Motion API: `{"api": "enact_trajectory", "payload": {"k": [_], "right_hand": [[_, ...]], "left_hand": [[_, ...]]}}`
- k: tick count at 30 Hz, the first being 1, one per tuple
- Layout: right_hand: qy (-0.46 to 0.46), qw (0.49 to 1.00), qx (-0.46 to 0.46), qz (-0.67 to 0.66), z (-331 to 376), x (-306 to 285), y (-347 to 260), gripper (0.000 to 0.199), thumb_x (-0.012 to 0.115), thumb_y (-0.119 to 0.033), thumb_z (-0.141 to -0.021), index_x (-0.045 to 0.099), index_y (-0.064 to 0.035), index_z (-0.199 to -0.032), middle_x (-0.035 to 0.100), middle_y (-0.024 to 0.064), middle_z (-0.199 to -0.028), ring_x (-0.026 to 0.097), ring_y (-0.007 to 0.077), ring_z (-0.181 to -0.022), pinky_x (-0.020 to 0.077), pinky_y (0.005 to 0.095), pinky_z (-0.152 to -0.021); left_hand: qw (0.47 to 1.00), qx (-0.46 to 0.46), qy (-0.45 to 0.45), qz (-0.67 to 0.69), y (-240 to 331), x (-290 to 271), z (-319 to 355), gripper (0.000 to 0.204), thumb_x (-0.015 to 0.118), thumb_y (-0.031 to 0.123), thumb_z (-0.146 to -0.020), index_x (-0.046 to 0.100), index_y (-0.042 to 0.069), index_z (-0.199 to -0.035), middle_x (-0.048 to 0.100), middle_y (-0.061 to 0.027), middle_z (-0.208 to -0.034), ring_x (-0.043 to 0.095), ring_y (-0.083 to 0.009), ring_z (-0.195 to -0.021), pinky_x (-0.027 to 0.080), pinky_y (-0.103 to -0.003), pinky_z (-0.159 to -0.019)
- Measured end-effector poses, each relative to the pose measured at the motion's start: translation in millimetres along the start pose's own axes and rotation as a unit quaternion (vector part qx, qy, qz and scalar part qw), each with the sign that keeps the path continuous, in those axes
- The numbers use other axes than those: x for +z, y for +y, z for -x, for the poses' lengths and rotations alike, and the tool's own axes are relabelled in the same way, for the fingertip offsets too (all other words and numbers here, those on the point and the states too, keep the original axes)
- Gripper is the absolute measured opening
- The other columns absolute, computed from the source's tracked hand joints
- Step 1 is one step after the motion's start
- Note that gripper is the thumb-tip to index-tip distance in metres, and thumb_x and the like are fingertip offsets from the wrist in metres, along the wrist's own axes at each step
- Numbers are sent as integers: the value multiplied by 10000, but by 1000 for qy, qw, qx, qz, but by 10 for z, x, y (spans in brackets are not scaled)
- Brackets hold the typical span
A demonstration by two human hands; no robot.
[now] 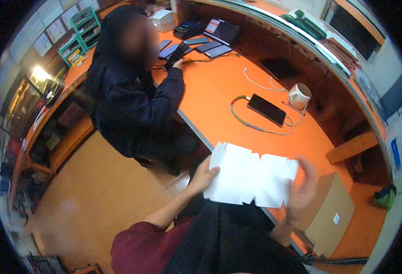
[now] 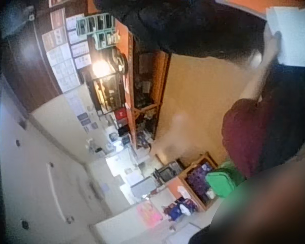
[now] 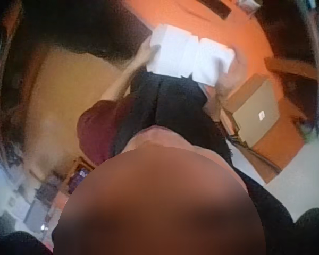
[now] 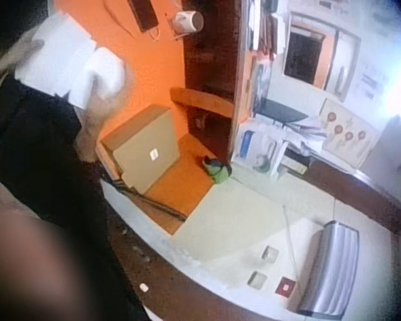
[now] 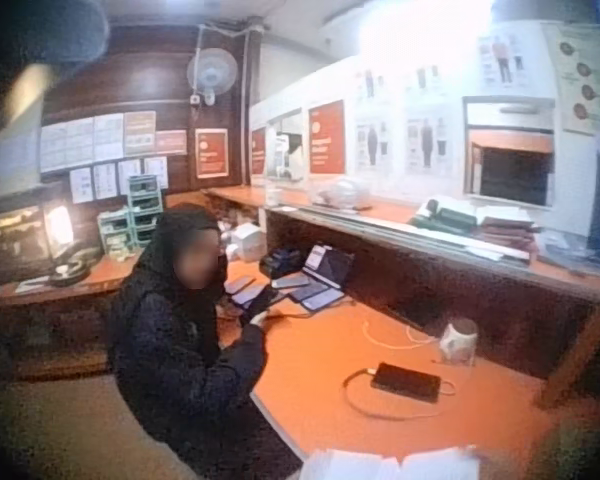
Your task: The person folds flat paper sheets into small boxes, inserts them into a larger cardboard box, and then assembles a separate small box from a pre-printed sheet. The person handles multiple paper sheets and boxes throughout the clip.
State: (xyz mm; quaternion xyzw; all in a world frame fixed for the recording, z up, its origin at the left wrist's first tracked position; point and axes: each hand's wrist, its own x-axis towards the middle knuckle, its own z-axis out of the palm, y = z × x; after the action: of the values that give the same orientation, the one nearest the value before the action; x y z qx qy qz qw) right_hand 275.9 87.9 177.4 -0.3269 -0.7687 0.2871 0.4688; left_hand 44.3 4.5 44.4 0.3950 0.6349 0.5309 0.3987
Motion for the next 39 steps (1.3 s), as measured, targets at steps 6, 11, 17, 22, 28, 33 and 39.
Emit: {"api": "enact_trajectory", "payload": {"k": [6, 11, 17, 22, 28, 33, 39], "right_hand": [[-386, 909, 50, 150, -435, 843, 509, 535, 744, -146, -570, 555, -13, -1052, 537, 186, -1117, 480, 334, -1066, 361, 410, -926], [-336, 924, 16, 182, -320, 999, 743, 313, 744, -140, -549, 580, -36, -795, 530, 123, -870, 497, 303, -894, 365, 415, -765], [-186, 937, -92, 281, -6, 1228, 721, 173, 641, -109, -634, 604, -92, -802, 471, 78, -765, 472, 240, -781, 329, 380, -664], [-120, 935, -174, 286, 261, 1238, 855, 177, 542, -47, -673, 592, -61, -842, 450, 73, -731, 464, 230, -711, 332, 364, -613], [-170, 932, -197, 252, 626, 1174, 728, 235, 564, -70, -704, 571, -19, -933, 527, 115, -810, 529, 265, -736, 446, 358, -661], [-217, 955, -102, 174, 602, 1012, 717, 250, 647, -143, -732, 577, -36, -947, 569, 96, -914, 566, 264, -890, 478, 339, -744], [-202, 973, -36, 109, 558, 954, 810, 185, 625, -143, -756, 608, -43, -911, 592, 100, -946, 578, 262, -864, 487, 355, -736]], "left_hand": [[992, -29, 24, 117, 12, 462, 258, 405, 563, 86, -798, 481, -8, -1184, 562, -87, -1022, 518, -155, -964, 405, -291, -845], [986, 153, 17, -69, 52, 193, -156, 367, 607, 77, -694, 586, 33, -1057, 577, -90, -923, 563, -216, -882, 429, -324, -808], [972, 168, 32, -160, 1, 171, -510, 352, 600, 48, -618, 618, 73, -969, 555, -110, -853, 561, -294, -834, 443, -358, -742], [953, 218, 98, -188, -35, 237, -520, 269, 645, 72, -618, 637, 91, -886, 569, -85, -821, 550, -276, -824, 411, -364, -703], [951, 167, 113, -234, -79, 284, -584, 119, 667, 99, -626, 653, 131, -739, 564, -44, -779, 509, -242, -839, 329, -351, -738], [873, 324, 41, -363, -78, -65, -482, 136, 696, 195, -661, 660, 181, -791, 549, -14, -847, 478, -215, -852, 311, -377, -739], [868, 266, -32, -418, -152, -283, -37, 414, 689, 287, -704, 614, 232, -1108, 488, -149, -1113, 451, -297, -1026, 331, -427, -887]]}}
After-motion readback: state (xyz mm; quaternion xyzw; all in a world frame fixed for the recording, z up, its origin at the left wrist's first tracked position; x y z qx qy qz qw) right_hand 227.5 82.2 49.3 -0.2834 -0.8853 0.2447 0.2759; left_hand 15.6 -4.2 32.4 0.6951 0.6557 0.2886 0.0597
